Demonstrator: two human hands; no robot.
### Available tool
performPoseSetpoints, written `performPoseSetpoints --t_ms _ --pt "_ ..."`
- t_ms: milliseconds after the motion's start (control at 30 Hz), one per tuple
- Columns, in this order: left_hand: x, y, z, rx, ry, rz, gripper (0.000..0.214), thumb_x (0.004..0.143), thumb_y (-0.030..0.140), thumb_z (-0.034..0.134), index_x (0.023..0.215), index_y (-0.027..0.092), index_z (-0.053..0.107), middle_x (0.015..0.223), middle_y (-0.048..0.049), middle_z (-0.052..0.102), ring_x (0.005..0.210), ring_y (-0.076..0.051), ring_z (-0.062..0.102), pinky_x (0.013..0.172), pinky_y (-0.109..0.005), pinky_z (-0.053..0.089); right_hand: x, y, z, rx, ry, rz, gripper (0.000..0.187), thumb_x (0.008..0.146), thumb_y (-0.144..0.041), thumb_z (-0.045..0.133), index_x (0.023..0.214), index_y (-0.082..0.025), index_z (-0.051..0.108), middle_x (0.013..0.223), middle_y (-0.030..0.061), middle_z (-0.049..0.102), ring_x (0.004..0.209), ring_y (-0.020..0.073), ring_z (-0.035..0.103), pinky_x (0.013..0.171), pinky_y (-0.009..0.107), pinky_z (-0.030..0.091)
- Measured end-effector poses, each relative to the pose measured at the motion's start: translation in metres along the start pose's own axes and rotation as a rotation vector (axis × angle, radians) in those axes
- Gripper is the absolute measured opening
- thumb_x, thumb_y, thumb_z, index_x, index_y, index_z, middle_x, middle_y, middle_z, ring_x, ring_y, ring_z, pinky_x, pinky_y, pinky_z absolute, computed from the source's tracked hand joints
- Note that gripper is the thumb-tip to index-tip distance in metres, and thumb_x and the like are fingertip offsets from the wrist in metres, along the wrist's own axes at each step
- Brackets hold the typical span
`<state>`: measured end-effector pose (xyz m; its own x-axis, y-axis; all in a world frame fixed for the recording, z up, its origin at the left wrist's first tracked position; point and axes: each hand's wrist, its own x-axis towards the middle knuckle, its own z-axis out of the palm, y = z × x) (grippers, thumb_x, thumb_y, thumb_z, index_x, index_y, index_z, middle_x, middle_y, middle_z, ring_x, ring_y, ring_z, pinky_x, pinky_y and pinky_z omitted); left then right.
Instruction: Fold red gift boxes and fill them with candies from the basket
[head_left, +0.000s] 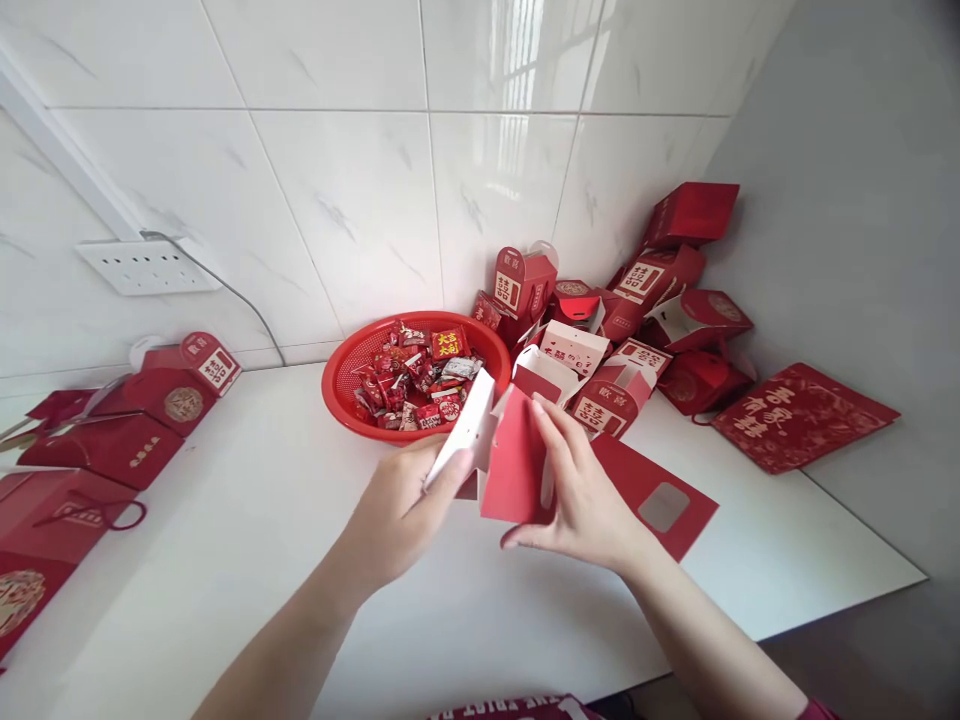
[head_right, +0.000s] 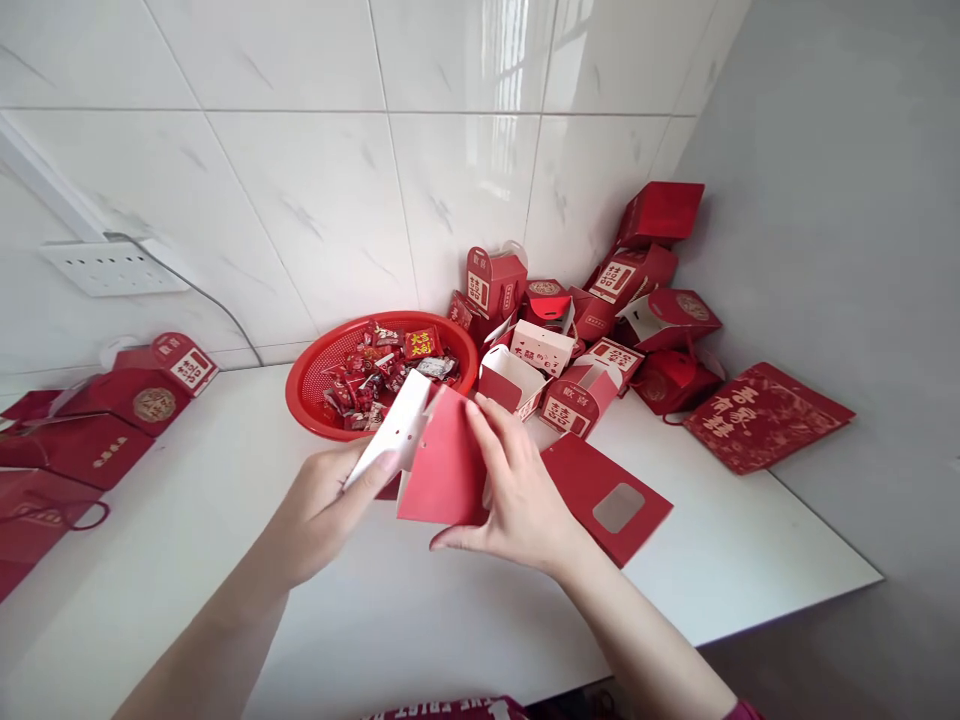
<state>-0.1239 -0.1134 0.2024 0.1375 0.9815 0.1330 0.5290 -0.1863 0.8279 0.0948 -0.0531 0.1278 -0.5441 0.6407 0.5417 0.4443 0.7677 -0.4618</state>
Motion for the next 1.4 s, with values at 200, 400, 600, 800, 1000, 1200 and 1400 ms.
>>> performPoseSetpoints --t_ms 200,400,600,800,1000,1200,1400 --pt "0.009 -0.014 -0.014 0.138 -0.043 0.067 0.035 0.101 0.040 0.042 0.100 0.020 0.071 0.098 -0.0040 0.068 0.094 -0.020 0.064 0.084 -0.028 0.050 -0.007 -0.001 -0.007 0.113 0.015 -0.077 0.056 0.098 -0.048 0.048 0.149 -0.029 0.034 0.160 0.0085 0.016 0.145 0.0344 0.023 0.113 0.056 0.033" --pt "0.014 -0.019 -0.012 0.233 -0.103 0.187 0.032 0.101 0.036 0.044 0.121 0.027 0.067 0.122 -0.0022 0.066 0.111 -0.020 0.059 0.097 -0.031 0.047 -0.002 -0.011 -0.005 0.028 0.153 -0.124 0.017 0.097 -0.024 0.053 0.084 -0.020 0.064 0.140 0.0115 0.048 0.131 0.0318 0.045 0.104 0.053 0.043" --pt "0.010 -0.015 -0.015 -0.020 -0.049 0.122 0.032 0.099 0.037 0.049 0.121 0.025 0.068 0.120 -0.0041 0.067 0.109 -0.021 0.060 0.094 -0.029 0.047 0.000 -0.030 -0.011 -0.066 0.190 -0.130 0.016 0.089 -0.023 0.068 0.075 -0.018 0.062 0.135 0.0137 0.052 0.125 0.0323 0.050 0.100 0.052 0.047" --pt "0.009 -0.018 -0.020 -0.207 -0.038 -0.029 0.035 0.097 0.043 0.052 0.124 0.024 0.066 0.109 -0.0027 0.068 0.090 -0.018 0.061 0.093 -0.030 0.046 -0.001 -0.041 -0.020 -0.091 0.189 -0.119 0.016 0.089 -0.025 0.069 0.076 -0.017 0.062 0.137 0.0136 0.049 0.130 0.0331 0.045 0.103 0.051 0.045" --pt "0.007 -0.017 -0.021 -0.318 -0.074 -0.027 0.033 0.097 0.041 0.053 0.123 0.025 0.066 0.116 -0.0030 0.067 0.095 -0.018 0.061 0.089 -0.029 0.048 -0.004 -0.045 -0.021 -0.070 0.190 -0.117 0.016 0.089 -0.025 0.069 0.077 -0.018 0.062 0.139 0.0127 0.047 0.132 0.0338 0.043 0.105 0.052 0.044" --pt "0.005 -0.012 -0.022 -0.388 -0.155 -0.072 0.033 0.097 0.040 0.053 0.124 0.025 0.066 0.125 -0.0045 0.064 0.107 -0.023 0.061 0.088 -0.030 0.051 -0.004 -0.051 -0.022 -0.058 0.090 -0.082 0.016 0.090 -0.026 0.068 0.105 -0.023 0.068 0.149 0.0110 0.036 0.137 0.0331 0.035 0.107 0.053 0.041" --pt "0.008 -0.014 -0.020 -0.354 -0.169 -0.090 0.034 0.097 0.041 0.053 0.125 0.026 0.065 0.118 -0.0036 0.067 0.104 -0.022 0.061 0.088 -0.030 0.049 -0.002 -0.046 -0.019 -0.094 -0.041 0.001 0.033 0.087 -0.033 0.070 0.118 -0.024 0.062 0.156 0.0093 0.028 0.142 0.0329 0.026 0.110 0.055 0.037"
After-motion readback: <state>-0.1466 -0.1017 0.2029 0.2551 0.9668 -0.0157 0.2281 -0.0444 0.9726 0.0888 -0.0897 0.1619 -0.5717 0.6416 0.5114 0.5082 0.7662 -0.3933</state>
